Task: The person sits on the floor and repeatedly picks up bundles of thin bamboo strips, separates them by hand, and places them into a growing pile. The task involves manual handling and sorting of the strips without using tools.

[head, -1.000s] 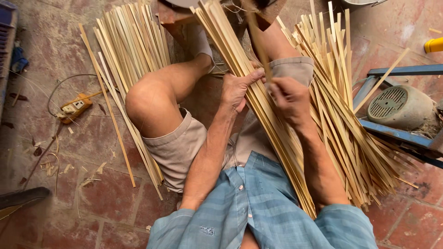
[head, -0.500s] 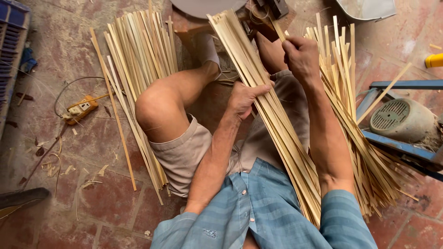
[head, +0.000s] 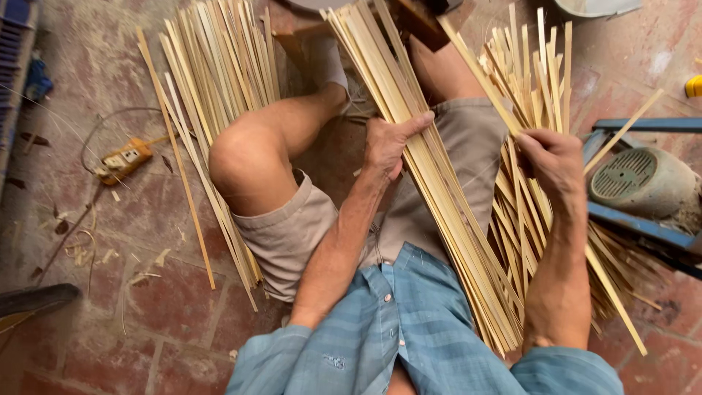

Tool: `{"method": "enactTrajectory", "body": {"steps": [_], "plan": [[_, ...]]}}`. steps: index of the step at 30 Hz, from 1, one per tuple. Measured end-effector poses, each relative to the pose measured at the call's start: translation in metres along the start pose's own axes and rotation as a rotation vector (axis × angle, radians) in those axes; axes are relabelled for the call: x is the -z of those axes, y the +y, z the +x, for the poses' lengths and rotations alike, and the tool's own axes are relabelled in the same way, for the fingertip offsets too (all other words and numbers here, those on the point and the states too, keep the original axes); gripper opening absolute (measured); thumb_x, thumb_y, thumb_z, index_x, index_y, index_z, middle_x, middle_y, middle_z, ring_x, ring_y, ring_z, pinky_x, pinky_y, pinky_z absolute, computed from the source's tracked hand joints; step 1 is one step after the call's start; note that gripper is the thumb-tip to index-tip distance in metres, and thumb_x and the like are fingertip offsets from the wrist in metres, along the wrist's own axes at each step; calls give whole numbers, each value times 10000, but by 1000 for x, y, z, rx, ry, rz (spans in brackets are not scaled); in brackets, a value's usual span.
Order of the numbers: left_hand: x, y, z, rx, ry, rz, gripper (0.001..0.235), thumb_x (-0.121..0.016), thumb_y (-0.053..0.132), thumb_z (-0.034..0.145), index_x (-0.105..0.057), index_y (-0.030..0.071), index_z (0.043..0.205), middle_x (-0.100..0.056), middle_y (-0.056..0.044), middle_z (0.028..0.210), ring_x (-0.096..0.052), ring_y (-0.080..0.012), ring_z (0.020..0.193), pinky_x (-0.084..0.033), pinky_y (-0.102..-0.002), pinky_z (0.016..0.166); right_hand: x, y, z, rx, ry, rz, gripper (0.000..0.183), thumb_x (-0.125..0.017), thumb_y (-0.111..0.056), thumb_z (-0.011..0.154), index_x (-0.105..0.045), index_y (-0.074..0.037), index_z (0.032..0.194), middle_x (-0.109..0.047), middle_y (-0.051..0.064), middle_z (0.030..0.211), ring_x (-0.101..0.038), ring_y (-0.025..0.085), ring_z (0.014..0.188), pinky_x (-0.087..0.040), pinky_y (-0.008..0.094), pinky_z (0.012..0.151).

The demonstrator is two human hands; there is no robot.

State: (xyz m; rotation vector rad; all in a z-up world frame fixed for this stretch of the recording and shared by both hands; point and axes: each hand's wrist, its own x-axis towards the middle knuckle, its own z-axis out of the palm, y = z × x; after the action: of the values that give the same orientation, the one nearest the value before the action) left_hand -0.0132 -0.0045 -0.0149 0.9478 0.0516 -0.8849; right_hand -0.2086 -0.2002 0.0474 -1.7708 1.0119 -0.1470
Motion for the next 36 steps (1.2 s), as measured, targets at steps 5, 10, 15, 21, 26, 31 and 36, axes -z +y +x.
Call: {"method": "enactTrajectory", "body": {"steps": [5,10,15,21,26,31,36], "plan": [[-5,0,-3,30,-13,-1,293,-845,44,819,-706,-95,1037,-750,-179,902,-748,-220,739,-670,-337,640,-21,8,-21,325,208,-241,221,-687,-138,1113,-705,-16,1297,-712,89,1161,-675,145,940,-547,281,774],[-6,7,-8,26,-75,-102,285,-858,67,807,-709,-47,1022,-741,-136,887,-734,-203,715,-653,-327,601,-90,-24,-7,223,-185,83,155,-687,-155,1039,-743,-12,1059,-694,14,805,-612,95,707,-492,255,611],[-1,-1,1,-35,-50,-37,296,-884,74,828,-718,-47,1041,-731,-126,916,-715,-187,768,-622,-311,643,-64,-12,-6,44,-50,230,190,-674,-169,1041,-737,7,1004,-601,-6,677,-515,59,537,-384,230,458],[5,-9,11,71,11,-16,288,-840,67,829,-723,-73,1053,-751,-149,896,-734,-200,760,-646,-322,652,-70,-39,43,139,27,-29,152,-655,-92,1003,-761,17,1008,-639,-6,684,-556,57,563,-411,225,461],[5,-12,6,105,-24,-13,247,-799,3,844,-705,-115,1040,-752,-211,908,-758,-252,752,-663,-369,657,-98,-70,100,218,-51,115,152,-665,-96,1003,-781,-17,1060,-648,-1,694,-567,46,564,-430,225,468],[0,-13,4,20,-27,-94,305,-814,-20,820,-658,-68,1078,-722,-169,921,-733,-217,751,-656,-346,665,-111,-62,128,286,30,2,158,-695,-94,1008,-763,5,905,-664,28,642,-576,66,486,-443,241,403],[-5,-3,1,22,-2,-58,282,-819,-12,821,-675,-58,1060,-729,-148,911,-737,-208,756,-654,-328,668,-100,-62,114,379,56,-69,222,-682,-132,1040,-761,2,882,-659,25,657,-577,68,544,-441,249,471]]}}
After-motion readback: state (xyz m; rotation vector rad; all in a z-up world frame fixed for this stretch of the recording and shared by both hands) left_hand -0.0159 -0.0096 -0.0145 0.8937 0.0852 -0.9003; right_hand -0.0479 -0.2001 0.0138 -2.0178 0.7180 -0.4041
